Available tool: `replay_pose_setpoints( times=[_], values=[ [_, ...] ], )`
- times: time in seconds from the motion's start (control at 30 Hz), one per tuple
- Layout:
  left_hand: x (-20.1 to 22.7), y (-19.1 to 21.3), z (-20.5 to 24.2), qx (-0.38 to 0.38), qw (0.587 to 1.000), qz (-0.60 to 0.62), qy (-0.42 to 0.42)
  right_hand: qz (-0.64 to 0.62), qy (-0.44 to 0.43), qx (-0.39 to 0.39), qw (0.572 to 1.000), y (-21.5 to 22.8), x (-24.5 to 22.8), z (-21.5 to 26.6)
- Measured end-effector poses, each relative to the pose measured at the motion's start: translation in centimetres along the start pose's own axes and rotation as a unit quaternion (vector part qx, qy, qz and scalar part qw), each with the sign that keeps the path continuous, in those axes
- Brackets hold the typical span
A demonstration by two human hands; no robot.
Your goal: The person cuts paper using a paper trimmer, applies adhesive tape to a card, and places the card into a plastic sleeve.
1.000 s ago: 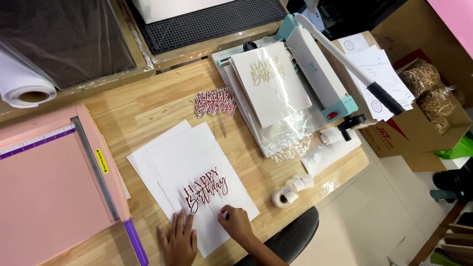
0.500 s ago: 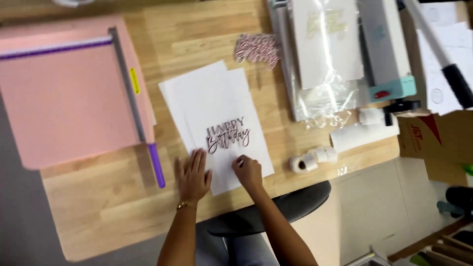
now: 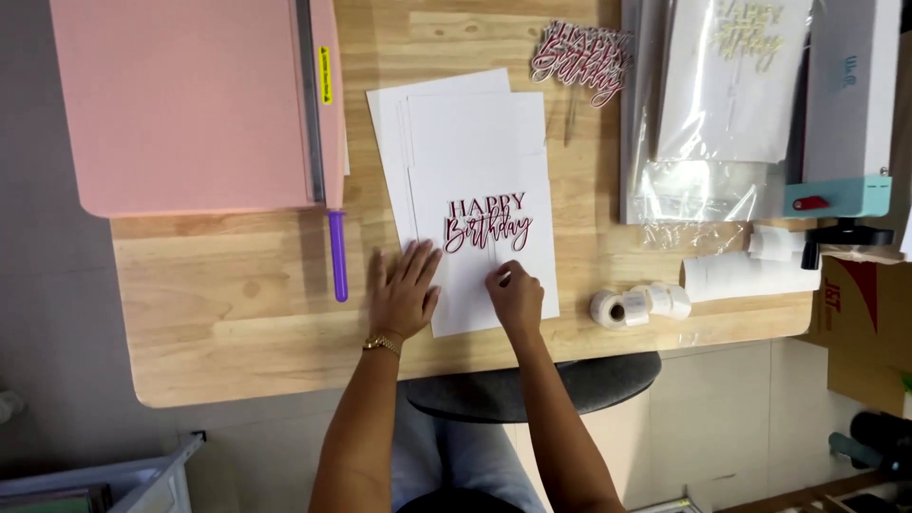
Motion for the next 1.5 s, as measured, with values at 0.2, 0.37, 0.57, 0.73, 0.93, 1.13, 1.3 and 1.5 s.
replay_pose_setpoints(
  times=[0.2, 0.37, 0.57, 0.73, 0.93, 1.13, 1.3, 1.5],
  values=[
    [0.1, -0.4, 0.1, -0.011, 1.0, 0.007, 0.002, -0.005, 0.011, 0.039, 0.999, -0.2, 0.2, -0.1],
    [-0.1, -0.4, 0.0, -0.017, 1.0, 0.017, 0.002, -0.012, 0.013, 0.056, 0.998, -0.6, 0.3, -0.1],
    [0.1, -0.2, -0.3, -0.028, 0.999, 0.018, 0.003, -0.028, 0.014, 0.07, 0.997, -0.6, 0.2, -0.1],
    [0.1, -0.4, -0.2, -0.025, 0.999, 0.023, 0.007, -0.04, 0.015, 0.075, 0.996, -0.8, 0.5, 0.0],
    [0.4, 1.1, -0.1, 0.025, 1.0, -0.015, -0.001, -0.048, 0.012, 0.077, 0.996, 0.1, 1.1, 1.0],
    [1.3, 2.3, -0.4, 0.058, 0.997, -0.017, -0.046, -0.081, 0.096, 0.046, 0.991, 0.8, 4.2, 5.1],
    [1.3, 1.9, -0.4, 0.064, 0.996, -0.04, -0.046, -0.077, 0.132, 0.035, 0.988, 0.9, 8.2, 8.3],
    [1.5, 1.7, 0.0, 0.066, 0.996, -0.031, -0.045, -0.099, 0.143, -0.008, 0.985, 2.3, 9.8, 12.0]
  ],
)
Point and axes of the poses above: each hand's wrist, its own z-axis away from the middle knuckle, its own y-axis out of the back of the hand, x = y × z, the point moved 7 cm from there along -z, towards the middle knuckle, and after that the axes turned 8 degrees about z, right-handed, at the moved point
